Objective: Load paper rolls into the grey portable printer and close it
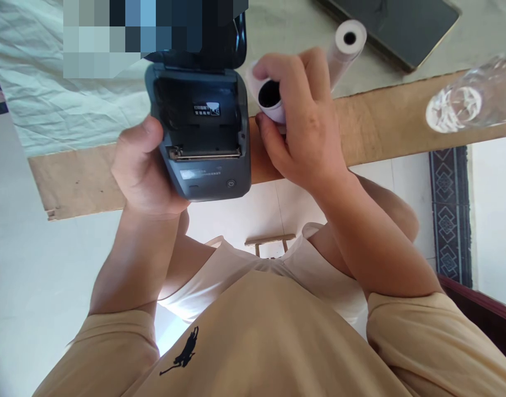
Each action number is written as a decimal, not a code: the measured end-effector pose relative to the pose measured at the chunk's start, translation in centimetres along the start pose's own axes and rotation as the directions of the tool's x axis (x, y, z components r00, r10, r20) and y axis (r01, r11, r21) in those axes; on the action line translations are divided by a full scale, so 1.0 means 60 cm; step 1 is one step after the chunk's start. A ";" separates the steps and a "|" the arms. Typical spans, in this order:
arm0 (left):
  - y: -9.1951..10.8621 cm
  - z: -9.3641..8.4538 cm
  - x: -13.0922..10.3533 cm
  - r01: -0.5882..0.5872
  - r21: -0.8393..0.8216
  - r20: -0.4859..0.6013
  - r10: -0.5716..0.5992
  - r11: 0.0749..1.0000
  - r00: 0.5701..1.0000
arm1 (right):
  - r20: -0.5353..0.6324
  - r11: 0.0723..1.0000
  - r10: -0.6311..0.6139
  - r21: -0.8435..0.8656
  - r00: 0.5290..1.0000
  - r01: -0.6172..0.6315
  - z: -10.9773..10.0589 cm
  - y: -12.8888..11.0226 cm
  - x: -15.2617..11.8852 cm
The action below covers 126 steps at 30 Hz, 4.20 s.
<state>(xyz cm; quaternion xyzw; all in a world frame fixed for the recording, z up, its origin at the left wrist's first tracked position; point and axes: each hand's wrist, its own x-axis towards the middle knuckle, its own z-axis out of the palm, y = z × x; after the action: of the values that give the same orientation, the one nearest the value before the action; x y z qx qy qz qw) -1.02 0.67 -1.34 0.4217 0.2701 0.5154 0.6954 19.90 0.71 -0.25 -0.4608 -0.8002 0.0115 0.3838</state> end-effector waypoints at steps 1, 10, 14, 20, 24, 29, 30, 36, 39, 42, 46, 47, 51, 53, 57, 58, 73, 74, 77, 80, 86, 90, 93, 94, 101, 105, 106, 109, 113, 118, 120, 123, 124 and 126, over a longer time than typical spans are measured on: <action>0.000 0.000 0.000 -0.003 0.001 0.003 0.003 1.000 1.000 | 0.006 1.000 0.017 0.024 1.000 -0.017 -0.001 0.000 -0.001; 0.002 0.002 0.000 0.012 0.017 -0.002 -0.012 1.000 1.000 | 0.073 0.987 0.106 0.115 0.992 -0.114 -0.009 -0.016 -0.002; -0.002 0.002 0.002 -0.025 0.042 0.008 0.025 0.999 1.000 | 0.059 0.989 0.093 0.113 0.994 -0.099 -0.009 -0.015 0.001; -0.009 -0.004 0.005 -0.048 0.124 0.024 0.046 0.991 0.999 | 0.059 0.997 0.068 0.033 0.996 -0.070 -0.005 -0.018 0.002; -0.009 -0.004 0.005 -0.037 0.095 0.010 0.036 0.995 0.999 | 0.052 0.999 0.051 0.013 0.997 -0.052 -0.002 -0.017 0.003; -0.002 0.001 0.003 0.021 0.047 -0.018 -0.020 0.999 1.000 | 0.052 0.999 0.046 0.018 0.998 -0.047 -0.001 -0.015 0.003; -0.001 0.002 0.002 0.022 0.048 -0.027 -0.021 0.999 0.999 | 0.052 0.998 0.051 0.020 0.997 -0.052 -0.002 -0.015 0.002; -0.003 0.005 0.002 -0.004 0.107 -0.011 0.005 0.994 1.000 | 0.059 0.998 0.063 0.026 0.996 -0.064 -0.004 -0.019 0.003; -0.004 0.003 0.002 -0.006 0.062 -0.006 0.007 0.998 1.000 | 0.054 0.998 0.059 0.018 0.997 -0.060 -0.004 -0.019 0.003; -0.002 0.003 0.000 0.012 0.029 -0.035 -0.011 1.000 0.999 | 0.063 0.998 0.059 0.016 0.996 -0.060 -0.004 -0.018 0.004; -0.003 0.003 0.001 0.016 0.025 -0.035 -0.015 1.000 0.999 | 0.059 0.999 0.047 0.020 0.997 -0.048 -0.004 -0.019 0.004; -0.004 0.002 0.001 0.011 0.029 -0.030 -0.010 1.000 0.999 | 0.057 0.998 0.049 0.022 0.997 -0.050 -0.003 -0.019 0.004; -0.007 -0.002 0.001 -0.022 0.056 0.003 0.022 0.998 1.000 | 0.053 0.998 0.059 0.033 0.997 -0.060 -0.002 -0.018 0.003; -0.007 -0.002 0.001 -0.017 0.071 0.005 0.017 0.997 1.000 | 0.057 0.998 0.057 0.031 0.997 -0.059 -0.001 -0.016 0.002; -0.003 0.003 -0.001 -0.023 0.107 0.005 0.023 0.994 1.000 | 0.056 0.999 0.047 0.024 0.997 -0.048 -0.002 -0.014 0.002; -0.002 0.004 -0.001 -0.023 0.110 0.000 0.023 0.994 1.000 | 0.057 0.998 0.049 0.023 0.997 -0.050 -0.002 -0.015 0.002; -0.009 -0.004 0.002 -0.033 0.086 0.050 0.029 0.996 0.998 | 0.049 0.999 0.046 0.019 0.998 -0.047 -0.001 -0.017 0.003; -0.008 -0.003 0.002 -0.031 0.091 0.051 0.026 0.995 0.998 | 0.051 0.999 0.047 0.016 0.998 -0.048 -0.001 -0.017 0.003; -0.007 -0.002 0.002 -0.005 0.097 0.016 0.003 0.995 1.000 | 0.055 0.998 0.054 0.019 0.997 -0.056 -0.002 -0.018 0.003; -0.004 -0.001 0.001 -0.005 0.099 0.016 0.004 0.995 1.000 | 0.061 0.998 0.055 0.019 0.997 -0.056 -0.003 -0.018 0.003; 0.003 0.004 -0.003 0.006 0.035 0.009 -0.006 0.999 1.000 | 0.068 0.998 0.063 0.019 0.996 -0.065 -0.004 -0.019 0.003; 0.001 0.003 -0.002 0.005 0.034 0.006 -0.005 0.999 1.000 | 0.089 0.995 0.096 0.016 0.991 -0.098 -0.005 -0.022 0.003; -0.001 0.002 0.000 -0.016 0.035 0.029 0.015 0.999 0.999 | 0.095 0.994 0.104 0.016 0.990 -0.106 -0.005 -0.023 0.003; -0.001 0.002 0.000 -0.019 0.036 0.031 0.018 0.999 0.999 | 0.094 0.994 0.104 0.018 0.990 -0.106 -0.005 -0.023 0.003; -0.001 0.003 0.001 -0.002 0.017 -0.026 0.002 1.000 1.000 | 0.108 0.994 0.108 0.005 0.988 -0.109 -0.006 -0.023 0.004; -0.002 0.002 0.002 -0.020 0.042 0.006 0.020 0.999 1.000 | 0.107 0.994 0.106 0.008 0.989 -0.108 -0.006 -0.024 0.005; -0.002 0.002 0.002 -0.018 0.054 0.003 0.018 0.998 1.000 | 0.111 0.994 0.105 0.005 0.988 -0.106 -0.006 -0.024 0.005; 0.000 0.005 0.000 -0.014 0.061 -0.030 0.016 0.998 0.999 | 0.117 0.995 0.101 -0.006 0.988 -0.101 -0.007 -0.024 0.005; -0.001 0.005 0.000 -0.009 0.036 -0.025 0.010 0.999 1.000 | 0.112 0.996 0.087 -0.001 0.990 -0.088 -0.006 -0.022 0.004; -0.003 0.001 0.001 -0.016 0.041 -0.002 0.016 0.999 1.000 | 0.103 0.995 0.097 0.003 0.990 -0.098 -0.005 -0.022 0.003; -0.003 0.001 0.001 -0.027 0.047 0.019 0.026 0.999 0.999 | 0.109 0.995 0.098 -0.002 0.989 -0.098 -0.006 -0.023 0.003; -0.002 0.004 0.000 -0.045 0.067 0.026 0.043 0.997 0.999 | 0.123 0.994 0.105 -0.003 0.987 -0.105 -0.007 -0.024 0.004; -0.001 0.005 -0.001 -0.058 0.077 0.037 0.056 0.995 0.998 | 0.127 0.994 0.108 -0.001 0.986 -0.108 -0.008 -0.024 0.004; 0.000 0.006 -0.001 -0.066 0.100 0.045 0.062 0.993 0.997 | 0.131 0.993 0.114 0.002 0.985 -0.115 -0.008 -0.024 0.005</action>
<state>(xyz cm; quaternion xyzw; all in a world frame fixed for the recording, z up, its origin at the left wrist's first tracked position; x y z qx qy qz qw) -0.73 0.50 -1.16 0.4752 0.2678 0.5142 0.6619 19.06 -0.06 0.78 -0.5024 -0.7957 0.0672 0.3315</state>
